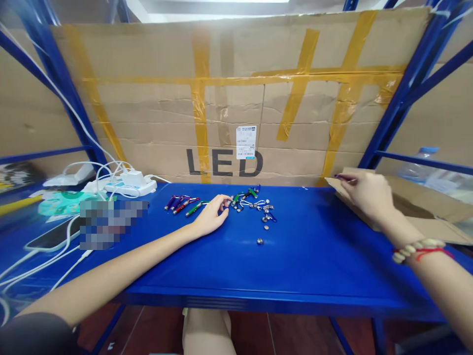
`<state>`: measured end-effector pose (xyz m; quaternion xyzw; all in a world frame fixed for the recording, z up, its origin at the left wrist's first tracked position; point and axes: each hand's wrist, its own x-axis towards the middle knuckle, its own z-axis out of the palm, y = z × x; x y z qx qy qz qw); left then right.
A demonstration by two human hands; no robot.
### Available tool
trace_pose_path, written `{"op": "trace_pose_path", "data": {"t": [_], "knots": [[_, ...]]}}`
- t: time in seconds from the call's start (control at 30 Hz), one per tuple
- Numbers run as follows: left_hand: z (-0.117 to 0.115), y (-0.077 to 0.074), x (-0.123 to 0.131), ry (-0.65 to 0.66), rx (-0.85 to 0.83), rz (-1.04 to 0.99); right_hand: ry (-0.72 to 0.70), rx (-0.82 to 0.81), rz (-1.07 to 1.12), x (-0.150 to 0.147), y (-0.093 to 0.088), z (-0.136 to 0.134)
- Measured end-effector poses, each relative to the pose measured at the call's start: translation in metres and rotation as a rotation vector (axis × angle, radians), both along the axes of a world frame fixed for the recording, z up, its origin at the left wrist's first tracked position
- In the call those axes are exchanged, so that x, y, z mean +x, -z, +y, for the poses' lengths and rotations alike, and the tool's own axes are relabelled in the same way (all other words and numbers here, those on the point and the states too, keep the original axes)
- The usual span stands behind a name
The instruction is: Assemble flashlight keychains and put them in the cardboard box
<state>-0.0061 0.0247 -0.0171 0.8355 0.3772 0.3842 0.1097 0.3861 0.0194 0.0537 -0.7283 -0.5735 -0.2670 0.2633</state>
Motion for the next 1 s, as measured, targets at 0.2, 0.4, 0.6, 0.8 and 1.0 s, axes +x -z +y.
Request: {"op": "trace_pose_path", "data": {"t": [0.2, 0.4, 0.6, 0.8, 1.0], "knots": [[0.002, 0.001, 0.0, 0.019, 0.016, 0.007, 0.188, -0.122, 0.091, 0.042, -0.007, -0.003], [0.001, -0.002, 0.0, 0.009, -0.003, 0.0, -0.502, -0.3, -0.028, -0.036, 0.011, -0.005], [-0.004, -0.006, 0.001, 0.0, -0.01, 0.01, -0.689, -0.756, 0.018, -0.13, 0.039, -0.02], [-0.005, -0.006, 0.001, -0.004, -0.029, -0.001, -0.573, -0.654, -0.006, -0.147, 0.051, 0.002], [-0.003, -0.005, 0.001, -0.011, -0.037, -0.002, -0.53, -0.518, -0.134, -0.15, 0.06, 0.018]]}}
